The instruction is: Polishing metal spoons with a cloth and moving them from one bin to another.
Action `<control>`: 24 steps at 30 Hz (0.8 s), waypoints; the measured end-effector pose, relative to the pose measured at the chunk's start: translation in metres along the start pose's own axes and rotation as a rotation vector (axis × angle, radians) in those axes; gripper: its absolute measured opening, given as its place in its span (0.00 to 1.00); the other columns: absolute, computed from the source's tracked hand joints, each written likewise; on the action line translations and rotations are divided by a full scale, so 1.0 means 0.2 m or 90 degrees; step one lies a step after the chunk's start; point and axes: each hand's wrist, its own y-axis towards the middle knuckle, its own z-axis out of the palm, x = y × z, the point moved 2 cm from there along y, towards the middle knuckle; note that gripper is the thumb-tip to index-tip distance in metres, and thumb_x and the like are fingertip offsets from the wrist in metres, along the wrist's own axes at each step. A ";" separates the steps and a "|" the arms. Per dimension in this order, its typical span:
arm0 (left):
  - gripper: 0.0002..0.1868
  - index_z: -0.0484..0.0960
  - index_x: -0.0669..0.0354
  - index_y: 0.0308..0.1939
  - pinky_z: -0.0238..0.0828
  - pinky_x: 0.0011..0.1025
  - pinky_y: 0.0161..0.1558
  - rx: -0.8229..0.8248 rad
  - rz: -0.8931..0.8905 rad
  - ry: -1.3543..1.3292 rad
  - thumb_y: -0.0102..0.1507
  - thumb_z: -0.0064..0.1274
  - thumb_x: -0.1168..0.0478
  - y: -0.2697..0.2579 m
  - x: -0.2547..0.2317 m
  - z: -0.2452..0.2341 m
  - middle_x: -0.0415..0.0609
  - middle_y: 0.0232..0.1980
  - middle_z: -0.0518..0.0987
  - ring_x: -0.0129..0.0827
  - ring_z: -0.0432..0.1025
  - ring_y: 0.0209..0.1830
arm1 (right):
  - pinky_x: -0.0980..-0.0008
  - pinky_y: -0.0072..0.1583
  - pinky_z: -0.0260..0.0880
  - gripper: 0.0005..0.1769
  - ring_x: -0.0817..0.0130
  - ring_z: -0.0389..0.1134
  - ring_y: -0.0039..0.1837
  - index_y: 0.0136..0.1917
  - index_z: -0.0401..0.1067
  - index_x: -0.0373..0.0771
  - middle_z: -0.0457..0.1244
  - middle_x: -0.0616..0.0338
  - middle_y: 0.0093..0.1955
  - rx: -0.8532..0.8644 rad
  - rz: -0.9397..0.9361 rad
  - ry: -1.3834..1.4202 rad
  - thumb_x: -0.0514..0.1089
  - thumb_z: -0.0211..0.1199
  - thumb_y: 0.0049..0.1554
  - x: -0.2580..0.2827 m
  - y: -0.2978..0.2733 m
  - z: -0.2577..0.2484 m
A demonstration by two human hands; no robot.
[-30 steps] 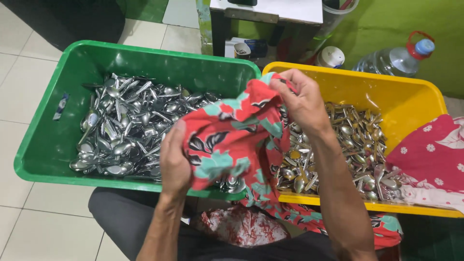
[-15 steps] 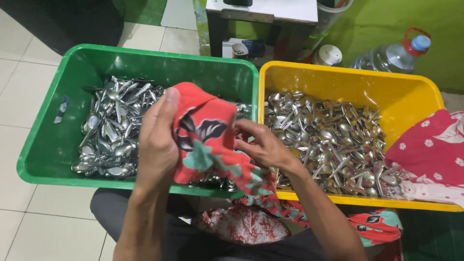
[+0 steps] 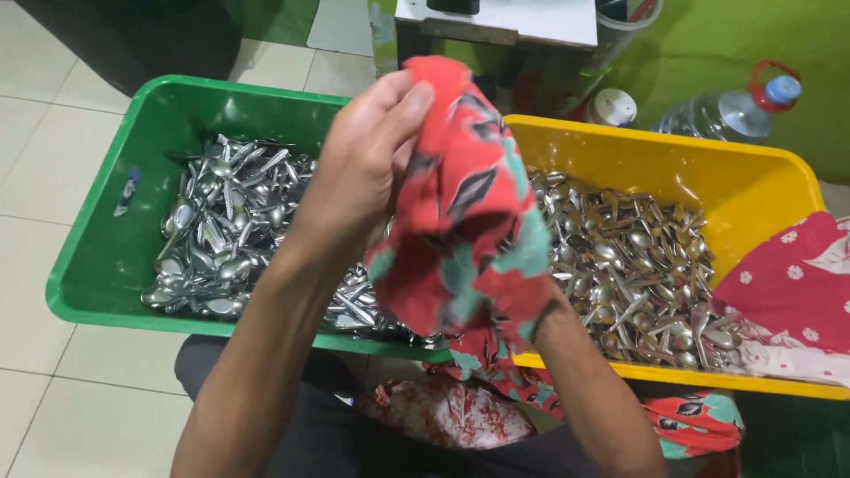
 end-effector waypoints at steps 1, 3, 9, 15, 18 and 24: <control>0.19 0.72 0.73 0.59 0.68 0.18 0.42 -0.002 0.000 0.000 0.70 0.42 0.60 0.02 0.03 -0.04 0.48 0.46 0.78 0.20 0.70 0.39 | 0.56 0.66 0.67 0.26 0.51 0.68 0.62 0.68 0.67 0.30 0.64 0.42 0.68 -0.005 -0.006 0.038 0.47 0.43 0.66 -0.01 -0.01 -0.01; 0.36 0.60 0.74 0.70 0.52 0.48 0.74 0.064 0.003 0.251 0.69 0.33 0.46 0.09 0.11 -0.10 0.71 0.75 0.60 0.56 0.54 0.78 | 0.53 0.67 0.65 0.26 0.49 0.67 0.63 0.68 0.67 0.29 0.63 0.40 0.68 -0.021 -0.018 0.109 0.48 0.43 0.65 -0.01 -0.03 -0.06; 0.37 0.58 0.65 0.70 0.73 0.44 0.64 -0.022 0.047 0.376 0.68 0.34 0.39 -0.17 0.21 -0.12 0.63 0.69 0.71 0.48 0.72 0.65 | 0.44 0.69 0.59 0.29 0.41 0.65 0.65 0.68 0.67 0.27 0.62 0.34 0.67 -0.068 -0.065 0.330 0.51 0.45 0.64 -0.03 -0.09 -0.19; 0.40 0.68 0.56 0.70 0.61 0.24 0.16 -0.027 -0.057 0.464 0.55 0.64 0.55 -0.34 0.39 -0.05 0.46 0.36 0.84 0.22 0.68 0.17 | 0.36 0.72 0.54 0.32 0.33 0.63 0.67 0.68 0.66 0.25 0.60 0.28 0.67 -0.110 -0.111 0.556 0.53 0.47 0.63 -0.07 -0.20 -0.35; 0.27 0.81 0.54 0.58 0.70 0.32 0.37 -0.025 0.041 0.417 0.57 0.67 0.53 -0.33 0.37 -0.04 0.49 0.31 0.82 0.32 0.71 0.30 | 0.31 0.73 0.51 0.34 0.29 0.62 0.68 0.68 0.66 0.23 0.60 0.25 0.66 -0.133 -0.138 0.666 0.54 0.48 0.62 -0.09 -0.27 -0.48; 0.11 0.87 0.56 0.33 0.70 0.32 0.49 -0.038 0.087 0.353 0.69 0.51 0.62 -0.28 0.34 -0.22 0.49 0.36 0.84 0.29 0.72 0.37 | 0.42 0.69 0.65 0.19 0.49 0.75 0.53 0.55 0.74 0.34 0.70 0.41 0.55 -0.491 -0.061 0.480 0.47 0.53 0.58 -0.21 -0.50 -0.80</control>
